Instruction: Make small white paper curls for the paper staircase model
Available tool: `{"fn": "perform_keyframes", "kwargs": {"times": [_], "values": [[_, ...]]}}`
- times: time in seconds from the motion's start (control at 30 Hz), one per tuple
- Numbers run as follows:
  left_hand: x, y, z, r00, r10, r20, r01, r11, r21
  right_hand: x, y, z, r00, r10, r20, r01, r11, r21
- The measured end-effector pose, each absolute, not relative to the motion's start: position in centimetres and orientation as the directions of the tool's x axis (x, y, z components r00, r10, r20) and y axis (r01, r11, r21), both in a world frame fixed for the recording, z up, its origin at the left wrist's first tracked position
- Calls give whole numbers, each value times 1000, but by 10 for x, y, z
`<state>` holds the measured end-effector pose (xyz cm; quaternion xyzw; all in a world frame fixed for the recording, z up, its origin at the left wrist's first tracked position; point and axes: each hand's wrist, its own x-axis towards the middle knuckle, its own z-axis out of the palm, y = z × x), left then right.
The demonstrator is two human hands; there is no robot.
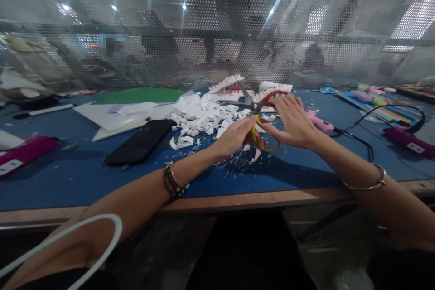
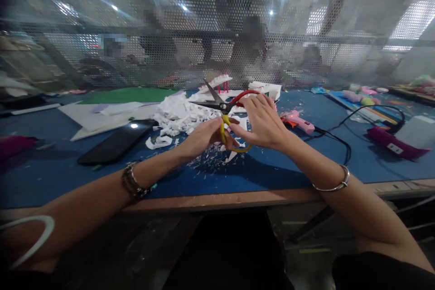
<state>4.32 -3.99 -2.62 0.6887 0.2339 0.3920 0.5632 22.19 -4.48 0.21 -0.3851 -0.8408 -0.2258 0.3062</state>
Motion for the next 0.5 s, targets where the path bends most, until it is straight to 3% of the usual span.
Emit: {"fn": "perform_keyframes", "kwargs": {"times": [0.1, 0.2, 0.3, 0.4, 0.5], "values": [[31, -25, -23, 559, 759, 334, 90, -456, 885, 234, -37, 5, -474, 549, 689, 803, 591, 81], [18, -15, -17, 699, 635, 327, 413, -733, 540, 245, -29, 9, -378, 587, 716, 834, 551, -11], [10, -8, -13, 859, 493, 135, 442, -849, 291, 252, -22, 11, -262, 633, 729, 853, 505, -133], [9, -5, -15, 916, 399, 38, 378, -892, 246, 255, -15, 11, -162, 646, 746, 810, 519, -273], [10, -2, -16, 914, 406, 29, 386, -887, 255, 257, -6, 13, -103, 671, 735, 729, 553, -403]]}}
